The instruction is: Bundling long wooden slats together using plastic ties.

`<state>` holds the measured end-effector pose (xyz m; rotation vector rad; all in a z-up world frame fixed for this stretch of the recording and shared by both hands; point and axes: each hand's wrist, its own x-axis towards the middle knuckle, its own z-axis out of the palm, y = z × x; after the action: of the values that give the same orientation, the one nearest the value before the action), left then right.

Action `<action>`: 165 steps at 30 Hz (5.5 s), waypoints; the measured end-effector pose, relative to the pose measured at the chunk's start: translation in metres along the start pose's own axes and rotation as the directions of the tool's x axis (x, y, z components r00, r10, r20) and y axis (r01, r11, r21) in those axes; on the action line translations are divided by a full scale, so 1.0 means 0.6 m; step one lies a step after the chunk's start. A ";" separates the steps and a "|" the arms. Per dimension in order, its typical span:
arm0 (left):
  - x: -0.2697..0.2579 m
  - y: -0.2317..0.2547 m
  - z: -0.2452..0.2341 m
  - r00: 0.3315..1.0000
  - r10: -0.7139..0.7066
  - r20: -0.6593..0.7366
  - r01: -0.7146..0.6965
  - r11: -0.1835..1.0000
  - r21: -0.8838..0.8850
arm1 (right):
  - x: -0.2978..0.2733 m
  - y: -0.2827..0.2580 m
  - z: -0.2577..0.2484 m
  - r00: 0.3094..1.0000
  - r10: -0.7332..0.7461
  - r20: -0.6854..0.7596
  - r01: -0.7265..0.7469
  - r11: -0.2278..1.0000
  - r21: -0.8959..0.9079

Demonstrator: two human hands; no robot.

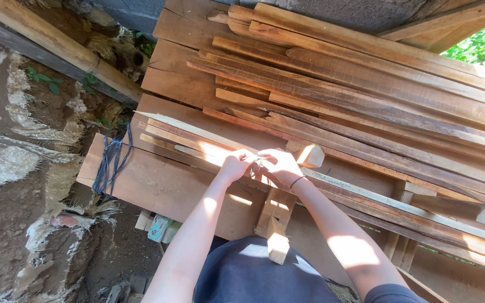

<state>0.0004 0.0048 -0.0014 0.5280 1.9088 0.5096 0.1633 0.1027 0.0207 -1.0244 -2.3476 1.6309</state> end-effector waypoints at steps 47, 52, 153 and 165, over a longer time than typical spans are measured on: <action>0.011 -0.004 0.055 0.976 0.157 -0.153 -0.204 0.903 -0.377 | 0.207 0.245 0.122 0.786 0.600 -0.148 -0.616 0.781 -0.104; 0.011 -0.018 0.026 0.982 0.060 -0.179 -0.129 0.903 -0.409 | 0.206 0.219 0.110 0.764 0.632 -0.134 -0.632 0.774 0.048; 0.072 0.113 -0.055 0.977 0.054 0.204 -0.145 0.875 0.462 | 0.071 0.063 0.060 0.937 -0.038 -0.348 0.030 0.999 -0.030; 0.134 0.040 -0.024 0.982 0.127 0.140 -0.175 0.890 0.421 | 0.106 0.132 0.055 0.946 0.314 -0.079 -0.314 0.949 0.014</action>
<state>-0.0389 0.0691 -0.0416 0.9806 1.8866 0.1432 0.1363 0.1289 -0.0794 -1.5006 -2.2200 1.6491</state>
